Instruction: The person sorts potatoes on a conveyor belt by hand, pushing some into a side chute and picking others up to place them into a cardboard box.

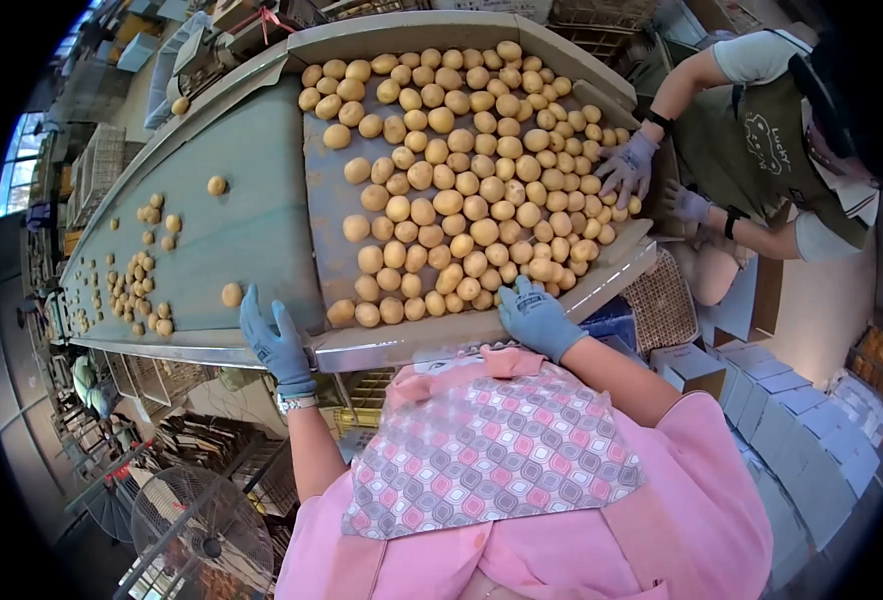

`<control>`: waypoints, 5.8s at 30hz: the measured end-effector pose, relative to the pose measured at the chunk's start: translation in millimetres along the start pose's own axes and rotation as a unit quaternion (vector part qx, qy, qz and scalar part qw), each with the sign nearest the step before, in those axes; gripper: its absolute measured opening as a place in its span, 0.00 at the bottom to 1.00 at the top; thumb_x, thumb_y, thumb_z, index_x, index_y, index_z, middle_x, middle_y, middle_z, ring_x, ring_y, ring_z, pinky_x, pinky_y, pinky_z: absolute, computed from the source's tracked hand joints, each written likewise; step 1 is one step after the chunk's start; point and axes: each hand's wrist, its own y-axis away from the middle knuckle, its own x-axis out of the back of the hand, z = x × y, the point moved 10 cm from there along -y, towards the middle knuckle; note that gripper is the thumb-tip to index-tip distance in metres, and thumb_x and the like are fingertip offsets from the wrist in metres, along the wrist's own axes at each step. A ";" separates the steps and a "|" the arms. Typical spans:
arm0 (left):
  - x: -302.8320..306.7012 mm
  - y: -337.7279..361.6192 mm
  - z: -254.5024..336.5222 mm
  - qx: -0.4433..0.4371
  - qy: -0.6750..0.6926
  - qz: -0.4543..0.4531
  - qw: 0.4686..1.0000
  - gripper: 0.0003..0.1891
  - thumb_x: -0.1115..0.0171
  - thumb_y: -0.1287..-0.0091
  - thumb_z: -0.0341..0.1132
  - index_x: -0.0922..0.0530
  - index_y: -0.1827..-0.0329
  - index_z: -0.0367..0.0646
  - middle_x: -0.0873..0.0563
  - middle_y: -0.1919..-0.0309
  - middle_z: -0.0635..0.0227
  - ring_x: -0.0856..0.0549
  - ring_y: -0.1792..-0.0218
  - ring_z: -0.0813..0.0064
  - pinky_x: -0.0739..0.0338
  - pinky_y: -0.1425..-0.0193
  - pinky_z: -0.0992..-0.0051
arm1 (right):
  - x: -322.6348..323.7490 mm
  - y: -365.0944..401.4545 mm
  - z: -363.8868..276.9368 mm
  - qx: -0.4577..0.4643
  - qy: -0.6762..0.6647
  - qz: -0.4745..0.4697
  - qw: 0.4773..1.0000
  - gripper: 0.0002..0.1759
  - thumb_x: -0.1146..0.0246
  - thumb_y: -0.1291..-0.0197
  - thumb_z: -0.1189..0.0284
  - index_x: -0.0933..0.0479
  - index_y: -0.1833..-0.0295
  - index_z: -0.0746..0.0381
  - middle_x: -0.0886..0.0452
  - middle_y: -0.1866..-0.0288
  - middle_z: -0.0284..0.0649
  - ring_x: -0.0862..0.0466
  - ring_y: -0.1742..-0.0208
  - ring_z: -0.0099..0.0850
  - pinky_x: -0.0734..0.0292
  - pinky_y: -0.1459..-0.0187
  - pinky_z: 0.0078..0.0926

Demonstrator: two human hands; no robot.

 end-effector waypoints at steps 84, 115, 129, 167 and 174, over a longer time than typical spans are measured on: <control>46.5 0.3 -8.4 0.035 0.099 0.010 0.994 0.18 0.39 0.19 0.29 0.16 0.30 0.35 0.11 0.36 0.53 0.13 0.37 0.54 0.20 0.31 0.57 | 45.3 -173.6 -135.1 0.247 -0.024 0.160 0.955 0.36 0.32 0.27 0.53 0.26 0.17 0.48 0.27 0.14 0.44 0.29 0.13 0.41 0.34 0.18 0.64; 90.7 -18.7 -37.7 0.073 0.139 0.011 0.988 0.20 0.42 0.16 0.33 0.17 0.27 0.34 0.12 0.34 0.50 0.15 0.35 0.50 0.23 0.28 0.56 | 161.6 -172.4 60.6 0.060 -0.632 0.029 0.772 0.19 0.41 0.13 0.62 0.20 0.28 0.60 0.12 0.39 0.40 0.10 0.45 0.27 0.13 0.43 0.28; 84.7 -23.7 -32.7 0.004 0.066 -0.017 0.998 0.19 0.41 0.16 0.33 0.16 0.30 0.33 0.11 0.34 0.50 0.14 0.34 0.51 0.23 0.25 0.56 | 70.7 -223.4 -62.6 -0.169 0.091 0.072 0.979 0.12 0.31 0.30 0.72 0.16 0.43 0.50 0.15 0.47 0.40 0.11 0.49 0.38 0.12 0.60 0.39; 105.0 -27.3 -13.6 0.038 0.053 -0.019 0.998 0.23 0.42 0.16 0.37 0.19 0.26 0.32 0.14 0.28 0.49 0.16 0.30 0.52 0.24 0.23 0.56 | 59.3 -134.9 -122.9 0.154 -0.039 0.169 0.973 0.46 0.36 0.26 0.45 0.38 0.10 0.50 0.41 0.08 0.47 0.41 0.10 0.49 0.54 0.12 0.68; 104.0 -26.9 -21.8 0.000 0.048 0.002 0.999 0.22 0.40 0.18 0.34 0.20 0.26 0.31 0.14 0.30 0.47 0.15 0.32 0.49 0.23 0.25 0.56 | 33.4 -149.4 -148.6 0.292 -0.040 0.116 0.949 0.43 0.36 0.26 0.45 0.34 0.11 0.49 0.37 0.08 0.39 0.40 0.08 0.44 0.51 0.10 0.62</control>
